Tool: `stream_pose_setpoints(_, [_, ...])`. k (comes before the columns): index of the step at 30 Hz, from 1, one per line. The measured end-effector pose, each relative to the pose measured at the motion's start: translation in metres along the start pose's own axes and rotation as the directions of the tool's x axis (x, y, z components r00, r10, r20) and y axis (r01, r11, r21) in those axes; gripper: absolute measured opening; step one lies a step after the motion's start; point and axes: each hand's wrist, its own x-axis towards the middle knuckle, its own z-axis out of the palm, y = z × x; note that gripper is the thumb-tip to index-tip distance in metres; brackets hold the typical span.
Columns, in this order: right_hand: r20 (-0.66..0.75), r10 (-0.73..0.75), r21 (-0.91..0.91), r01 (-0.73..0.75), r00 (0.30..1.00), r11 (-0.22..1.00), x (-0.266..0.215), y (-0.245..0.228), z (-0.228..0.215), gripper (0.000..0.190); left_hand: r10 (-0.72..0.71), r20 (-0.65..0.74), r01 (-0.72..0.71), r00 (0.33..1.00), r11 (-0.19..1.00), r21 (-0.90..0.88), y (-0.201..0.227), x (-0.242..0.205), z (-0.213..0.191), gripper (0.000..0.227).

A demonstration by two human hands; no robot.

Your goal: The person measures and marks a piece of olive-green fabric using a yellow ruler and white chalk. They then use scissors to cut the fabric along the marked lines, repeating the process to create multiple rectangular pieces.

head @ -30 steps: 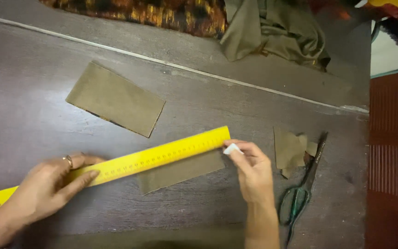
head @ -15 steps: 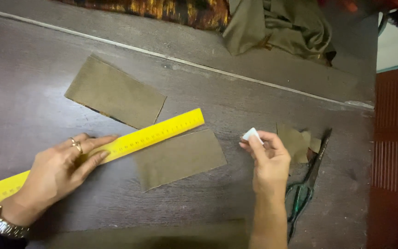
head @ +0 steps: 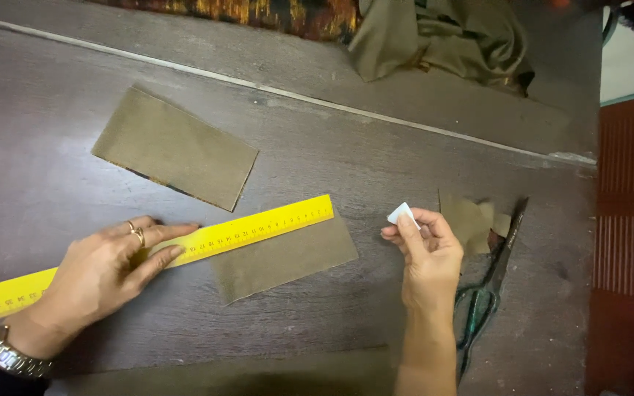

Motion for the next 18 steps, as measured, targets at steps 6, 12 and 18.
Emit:
stream_pose_setpoints(6, [0.004,-0.008,0.005,0.008,1.000,1.000,0.0013,0.0044,-0.0008,0.013,-0.026,0.015,0.026,1.000,0.999,0.041,0.0005,-0.0003,0.0006,0.040])
stream_pose_setpoints(12, [0.012,0.007,0.003,-0.007,1.000,1.000,0.0007,0.0039,0.0017,0.014,-0.037,0.008,0.037,0.999,0.997,0.061,0.0017,0.0001,0.0006,0.039])
stream_pose_setpoints(18, [0.013,0.026,-0.023,-0.026,1.000,0.999,-0.0008,0.0043,0.0057,0.013,-0.035,0.024,0.033,0.999,0.998,0.053,0.0028,0.0006,-0.0007,0.038])
